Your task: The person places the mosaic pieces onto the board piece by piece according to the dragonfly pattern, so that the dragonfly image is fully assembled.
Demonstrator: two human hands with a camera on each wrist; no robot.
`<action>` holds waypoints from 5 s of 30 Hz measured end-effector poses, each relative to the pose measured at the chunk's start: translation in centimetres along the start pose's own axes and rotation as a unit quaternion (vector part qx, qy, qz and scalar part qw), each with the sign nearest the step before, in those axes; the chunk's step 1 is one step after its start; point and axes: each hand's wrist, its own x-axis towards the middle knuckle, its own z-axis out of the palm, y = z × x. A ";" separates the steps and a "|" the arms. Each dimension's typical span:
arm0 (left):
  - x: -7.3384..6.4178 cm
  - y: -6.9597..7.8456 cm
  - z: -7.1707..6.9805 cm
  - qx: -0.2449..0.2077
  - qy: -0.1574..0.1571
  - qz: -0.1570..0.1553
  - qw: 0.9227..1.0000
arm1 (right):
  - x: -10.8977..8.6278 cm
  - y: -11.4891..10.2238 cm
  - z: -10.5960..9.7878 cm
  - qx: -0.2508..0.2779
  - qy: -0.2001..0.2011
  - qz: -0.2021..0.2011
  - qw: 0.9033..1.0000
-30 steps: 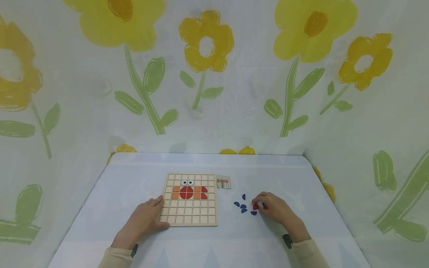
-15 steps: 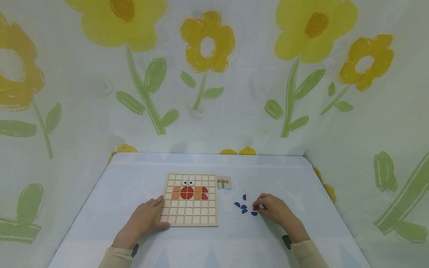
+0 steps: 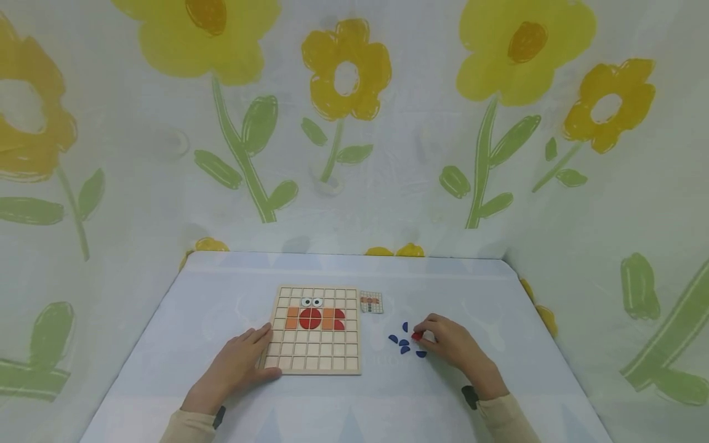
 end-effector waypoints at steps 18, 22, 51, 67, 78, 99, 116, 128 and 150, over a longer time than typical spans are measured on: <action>0.1 -0.2 0.0 0.004 0.001 0.008 1.000 | 5.5 -8.5 0.5 0.040 0.121 -0.175 0.976; 0.2 -0.1 0.0 0.006 0.001 0.007 1.000 | 7.0 -10.6 0.8 0.056 0.121 -0.184 0.974; -0.1 -0.4 0.2 0.014 0.016 0.023 0.999 | 15.9 -20.3 3.8 0.071 0.012 -0.181 0.981; -0.1 -0.3 -0.1 0.025 0.024 0.038 0.999 | 17.4 -23.5 6.6 0.022 -0.071 -0.167 0.983; -0.1 -0.5 0.1 0.025 0.035 0.044 0.998 | 17.7 -24.8 6.8 -0.042 -0.087 -0.168 0.981; 0.2 -0.6 0.3 0.028 0.029 0.048 0.998 | 17.7 -25.1 7.0 -0.042 -0.097 -0.149 0.983; 0.1 -0.3 0.0 0.028 0.018 0.034 0.999 | 16.8 -24.3 5.5 -0.015 -0.083 -0.151 0.985; 0.1 -0.3 -0.1 0.024 0.012 0.021 0.999 | 13.1 -20.9 2.3 0.020 0.007 -0.188 0.982; 0.2 0.0 0.0 0.016 0.005 0.007 1.000 | 1.8 -5.2 -1.6 0.060 0.149 -0.108 0.981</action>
